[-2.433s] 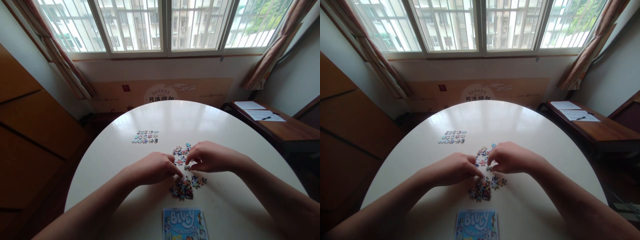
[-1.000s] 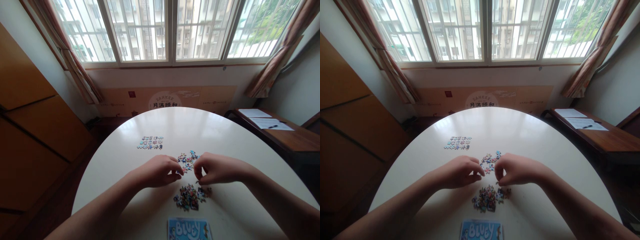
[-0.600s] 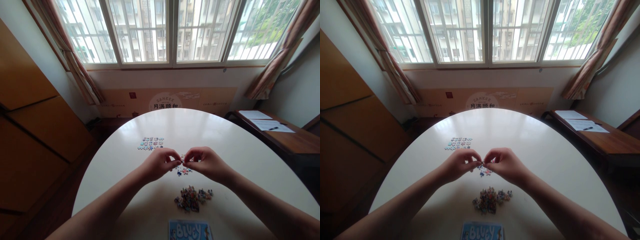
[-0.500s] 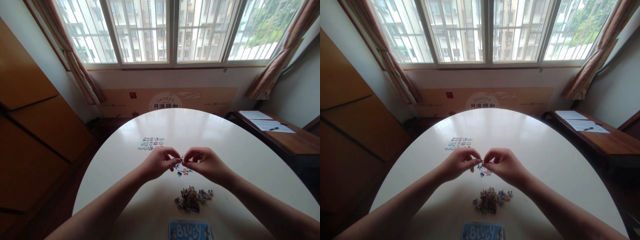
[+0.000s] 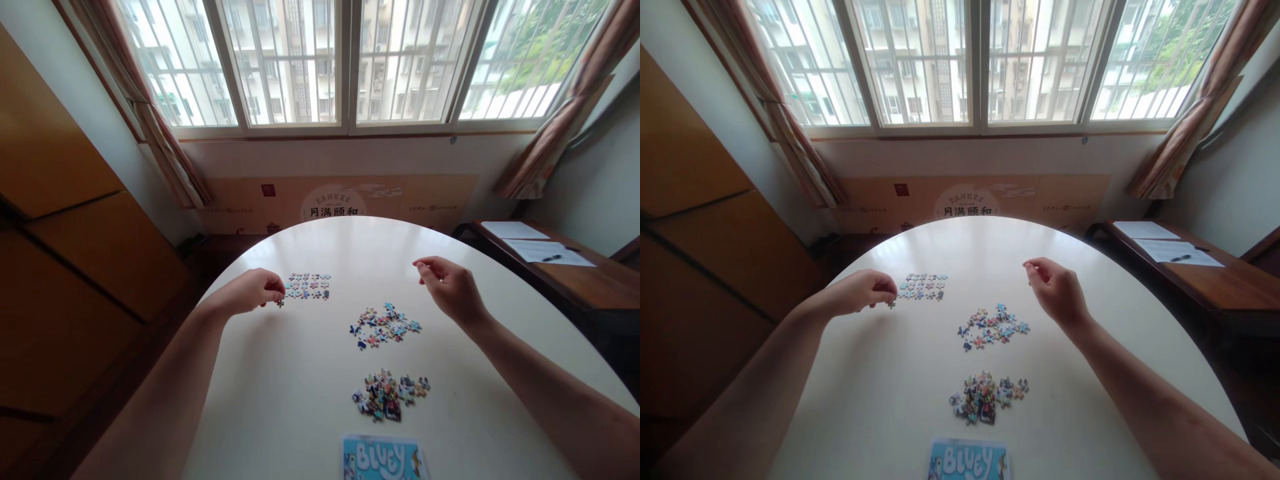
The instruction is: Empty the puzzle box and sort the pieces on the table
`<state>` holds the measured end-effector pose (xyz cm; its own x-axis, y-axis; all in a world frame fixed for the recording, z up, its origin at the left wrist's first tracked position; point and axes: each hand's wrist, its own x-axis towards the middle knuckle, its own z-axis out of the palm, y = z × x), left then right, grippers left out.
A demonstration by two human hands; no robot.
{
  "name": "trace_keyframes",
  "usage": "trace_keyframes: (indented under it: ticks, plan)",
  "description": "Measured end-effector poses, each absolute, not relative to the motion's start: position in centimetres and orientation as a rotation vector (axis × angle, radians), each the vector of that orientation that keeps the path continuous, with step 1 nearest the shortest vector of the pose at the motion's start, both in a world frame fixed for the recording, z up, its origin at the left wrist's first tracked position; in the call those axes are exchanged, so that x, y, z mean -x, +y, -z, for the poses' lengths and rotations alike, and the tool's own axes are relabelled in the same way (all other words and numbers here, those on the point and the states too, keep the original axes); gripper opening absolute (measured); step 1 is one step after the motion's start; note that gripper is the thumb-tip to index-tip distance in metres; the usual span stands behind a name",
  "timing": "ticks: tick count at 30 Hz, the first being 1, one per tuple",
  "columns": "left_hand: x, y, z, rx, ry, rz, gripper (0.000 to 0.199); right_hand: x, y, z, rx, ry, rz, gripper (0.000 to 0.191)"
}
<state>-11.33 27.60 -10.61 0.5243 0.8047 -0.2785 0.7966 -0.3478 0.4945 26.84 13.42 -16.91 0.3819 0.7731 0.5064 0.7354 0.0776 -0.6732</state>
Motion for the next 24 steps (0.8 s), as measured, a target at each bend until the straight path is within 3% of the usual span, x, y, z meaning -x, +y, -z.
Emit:
trace_keyframes:
  ticks: [4, 11, 17, 24]
  plan:
    - [11.2, 27.8, 11.3, -2.158, 1.35, 0.075, 0.03, -28.3, 14.1, 18.3, 1.782, -1.303, -0.001, 0.041]
    - [11.2, 27.7, 11.0, -2.289, 1.497, 0.051, 0.023, -28.5, 14.6, 19.2, 1.834, -1.279, -0.035, 0.043]
    - [11.6, 27.7, 11.1, -2.197, 1.502, 0.264, 0.036, -28.9, 14.8, 19.6, 1.85, -1.24, -0.114, 0.044]
    - [11.6, 28.3, 11.8, -2.246, 1.539, 0.266, 0.042, -29.1, 15.0, 19.9, 1.845, -1.227, -0.167, 0.046]
